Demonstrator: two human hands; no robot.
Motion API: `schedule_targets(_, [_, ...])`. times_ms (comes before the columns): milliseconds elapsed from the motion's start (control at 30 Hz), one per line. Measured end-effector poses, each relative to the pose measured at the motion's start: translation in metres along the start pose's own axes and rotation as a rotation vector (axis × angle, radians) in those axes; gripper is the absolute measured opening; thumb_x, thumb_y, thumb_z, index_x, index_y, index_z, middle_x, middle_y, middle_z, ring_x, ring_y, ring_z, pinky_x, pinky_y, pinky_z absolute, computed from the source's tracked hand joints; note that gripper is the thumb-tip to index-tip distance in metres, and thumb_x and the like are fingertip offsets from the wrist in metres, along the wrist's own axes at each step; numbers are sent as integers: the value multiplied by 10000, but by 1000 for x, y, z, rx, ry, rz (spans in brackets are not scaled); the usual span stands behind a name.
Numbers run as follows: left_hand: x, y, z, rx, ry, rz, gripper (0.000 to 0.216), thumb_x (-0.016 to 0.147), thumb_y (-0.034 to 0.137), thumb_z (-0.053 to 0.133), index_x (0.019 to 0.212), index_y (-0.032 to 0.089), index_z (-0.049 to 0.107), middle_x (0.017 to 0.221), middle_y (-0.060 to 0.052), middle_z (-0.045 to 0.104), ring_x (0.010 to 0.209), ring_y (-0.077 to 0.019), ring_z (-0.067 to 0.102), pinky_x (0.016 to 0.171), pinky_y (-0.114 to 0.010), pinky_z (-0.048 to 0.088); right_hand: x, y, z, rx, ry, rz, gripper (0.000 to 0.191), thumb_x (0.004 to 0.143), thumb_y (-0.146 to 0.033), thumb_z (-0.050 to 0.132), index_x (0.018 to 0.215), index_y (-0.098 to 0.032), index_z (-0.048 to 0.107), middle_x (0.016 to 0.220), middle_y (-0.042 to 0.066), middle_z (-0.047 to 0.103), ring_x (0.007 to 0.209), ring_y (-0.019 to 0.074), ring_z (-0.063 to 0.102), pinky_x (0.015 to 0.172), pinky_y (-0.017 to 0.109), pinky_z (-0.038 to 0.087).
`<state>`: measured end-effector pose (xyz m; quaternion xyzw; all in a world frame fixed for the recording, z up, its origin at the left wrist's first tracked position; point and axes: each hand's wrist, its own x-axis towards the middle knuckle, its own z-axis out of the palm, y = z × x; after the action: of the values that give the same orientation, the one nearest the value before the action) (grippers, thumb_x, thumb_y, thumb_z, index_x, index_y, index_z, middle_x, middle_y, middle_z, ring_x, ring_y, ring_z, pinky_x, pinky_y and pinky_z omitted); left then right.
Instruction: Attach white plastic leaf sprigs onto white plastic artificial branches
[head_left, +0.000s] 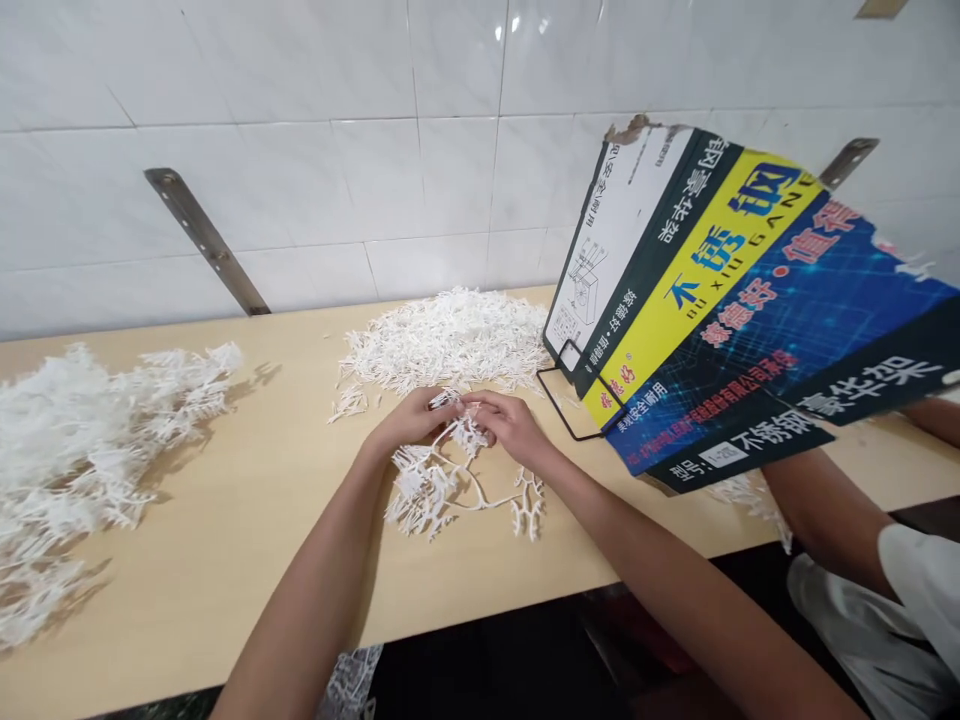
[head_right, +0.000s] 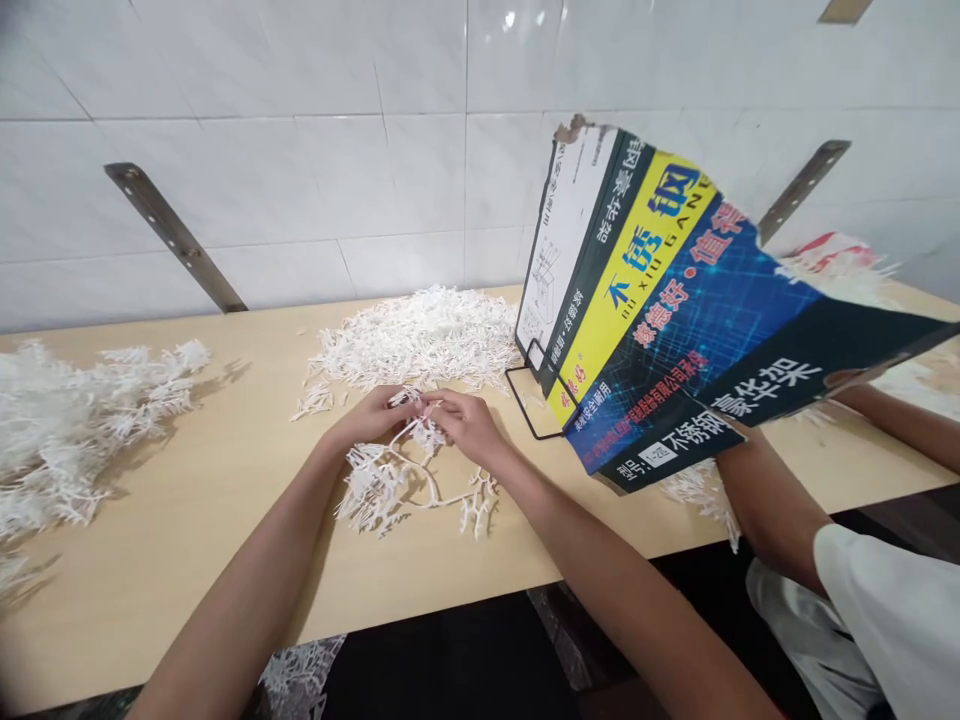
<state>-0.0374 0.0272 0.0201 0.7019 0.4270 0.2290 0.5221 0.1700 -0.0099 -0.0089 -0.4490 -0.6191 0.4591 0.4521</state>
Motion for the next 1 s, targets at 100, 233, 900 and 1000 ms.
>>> schedule_targets(100, [-1, -14, 8, 12, 40, 42, 390, 876, 515, 667, 716, 180, 547, 574, 26, 529, 519, -121, 470, 514, -252, 350, 17, 4, -5, 68, 0, 155, 364, 947, -432, 532, 923, -146, 756, 651, 37, 668, 481, 161, 628, 401, 255, 458])
schedule_targets(233, [-4, -14, 10, 47, 32, 77, 362, 903, 446, 595, 667, 192, 495, 576, 41, 462, 558, -127, 435, 563, -266, 351, 35, 4, -1, -9, 62, 94, 314, 961, -414, 555, 868, -169, 728, 638, -3, 642, 426, 111, 543, 438, 239, 418])
schedule_targets(900, [-3, -5, 0, -38, -109, 59, 400, 875, 508, 673, 686, 187, 526, 606, 40, 432, 577, -123, 375, 556, -260, 312, 36, 6, -6, -140, 61, -114, 252, 982, -395, 568, 1118, -237, 712, 996, 56, 752, 734, 180, 700, 698, 318, 563])
schedule_targets(1000, [0, -6, 1, -3, -82, 53, 394, 891, 520, 648, 713, 184, 546, 598, 37, 447, 576, -126, 380, 539, -255, 318, 24, -1, 1, -424, -17, -342, 385, 1060, -289, 423, 1353, -247, 669, 1309, 95, 720, 1170, 232, 682, 1012, 367, 512])
